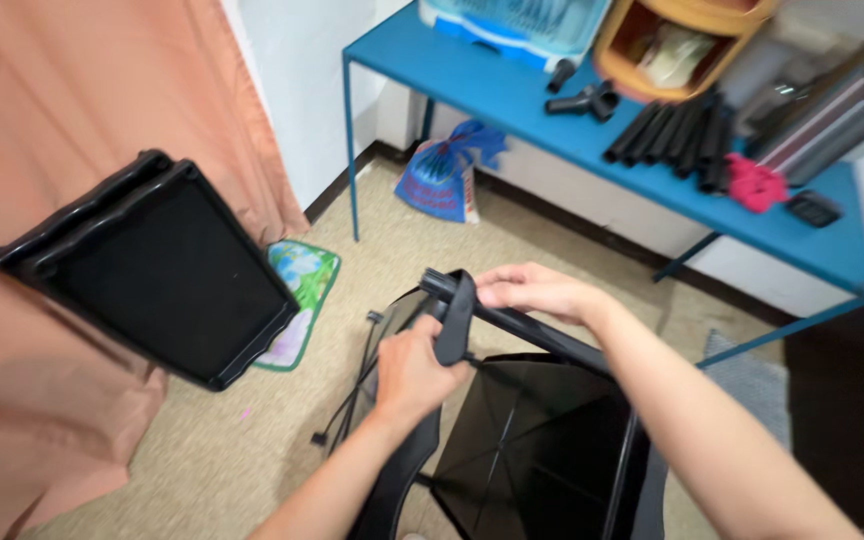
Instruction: The person wipes several black plastic rods with a pink cloth, then assembles a black plastic frame by inserting the rods into a base and attaching end caps. The person kneels on the floor during assembly.
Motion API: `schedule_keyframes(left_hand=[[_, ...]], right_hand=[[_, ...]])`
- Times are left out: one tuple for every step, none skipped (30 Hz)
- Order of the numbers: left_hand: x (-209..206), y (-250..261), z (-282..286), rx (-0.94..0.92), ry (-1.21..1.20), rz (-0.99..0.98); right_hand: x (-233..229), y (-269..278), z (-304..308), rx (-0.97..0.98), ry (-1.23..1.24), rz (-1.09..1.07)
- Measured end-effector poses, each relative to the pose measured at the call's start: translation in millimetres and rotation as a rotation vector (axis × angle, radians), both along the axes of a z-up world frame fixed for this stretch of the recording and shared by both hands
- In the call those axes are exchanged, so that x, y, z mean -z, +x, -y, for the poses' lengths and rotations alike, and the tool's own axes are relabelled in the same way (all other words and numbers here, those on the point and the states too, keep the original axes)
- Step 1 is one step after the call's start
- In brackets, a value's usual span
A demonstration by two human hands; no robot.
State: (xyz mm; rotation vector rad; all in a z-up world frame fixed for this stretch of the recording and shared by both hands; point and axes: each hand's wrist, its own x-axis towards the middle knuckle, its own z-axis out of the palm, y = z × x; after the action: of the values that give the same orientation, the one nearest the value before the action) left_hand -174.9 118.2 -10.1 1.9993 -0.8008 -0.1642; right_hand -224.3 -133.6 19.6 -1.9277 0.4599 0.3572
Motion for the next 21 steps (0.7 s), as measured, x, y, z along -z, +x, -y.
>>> schedule_keyframes(left_hand=[[-11.9,-3.5,2.4,-0.01,-0.012,-0.028],[-25.0,-4.3,3.1,-0.018,-0.024,-0.02],[-37.4,-5.1,3.2,-0.026,-0.037,-0.011],[-46.9,-9.4,1.8,-0.033,-0.042,-0.01],[-56.0,-10.9,0.8,-0.032,-0.038,-0.031],[-65.3,-10.5,-0.9,-0.032,-0.035,-0.055],[-73.6,-10.2,-4.9,-0.032,-0.033,-0.08],[-81.5,-7.6,-10.2,-0.02,0.018,-0.082],[-88.6,-5.0,-16.9,-0.008,0.068,-0.083],[-95.9,0.4,-24.4,0.001,0.124,-0.078],[-103.0,7.8,-31.1,0.027,0.146,-0.051],[-107.9,14.7,-39.5,0.058,0.171,-0.03],[-112.5,23.2,-48.1,0.088,0.196,-0.01],[-117.5,34.2,-58.0,0.16,0.215,0.0],[-123.5,48.9,-67.6,0.231,0.234,0.01],[-130.5,65.6,-77.4,0.307,0.256,0.02],[-138.2,84.6,-87.3,0.312,0.271,0.031],[-147.1,106.1,-94.1,0.317,0.278,0.043],[-155.6,127.6,-99.4,0.322,0.285,0.055],[-162.4,147.6,-104.9,0.223,0.196,0.128],[-168.1,166.2,-106.4,0.124,0.106,0.2]], right_hand=[[-16.2,-13.2,5.9,-0.081,-0.078,-0.002],[-31.2,-20.1,9.1,-0.163,-0.158,0.0],[-42.2,-23.9,9.6,-0.205,-0.257,-0.019],[-47.0,-30.0,7.9,-0.246,-0.35,-0.045],[-50.2,-35.3,5.9,-0.287,-0.442,-0.071],[-53.2,-39.6,2.3,-0.219,-0.257,-0.119],[-55.4,-42.5,-3.2,-0.151,-0.071,-0.164],[-59.8,-40.4,-7.5,-0.084,0.11,-0.2],[-63.7,-40.6,-13.2,-0.079,0.047,-0.179],[-66.0,-40.6,-21.5,-0.075,-0.01,-0.151],[-69.8,-37.5,-29.0,-0.07,-0.067,-0.124],[-74.2,-33.4,-36.7,-0.059,-0.116,-0.116],[-79.6,-26.9,-44.0,-0.046,-0.166,-0.108],[-83.9,-19.7,-52.3,-0.033,-0.208,-0.1],[-89.9,-10.8,-59.5,-0.041,-0.231,-0.098],[-96.7,-1.6,-67.1,-0.046,-0.252,-0.097],[-103.4,7.5,-75.2,-0.051,-0.273,-0.096],[-111.7,16.5,-81.4,-0.06,-0.287,-0.083],[-119.6,25.5,-88.2,-0.07,-0.302,-0.07],[-126.0,33.6,-97.2,-0.082,-0.312,-0.059],[-133.8,41.7,-104.5,-0.075,-0.317,-0.056]])
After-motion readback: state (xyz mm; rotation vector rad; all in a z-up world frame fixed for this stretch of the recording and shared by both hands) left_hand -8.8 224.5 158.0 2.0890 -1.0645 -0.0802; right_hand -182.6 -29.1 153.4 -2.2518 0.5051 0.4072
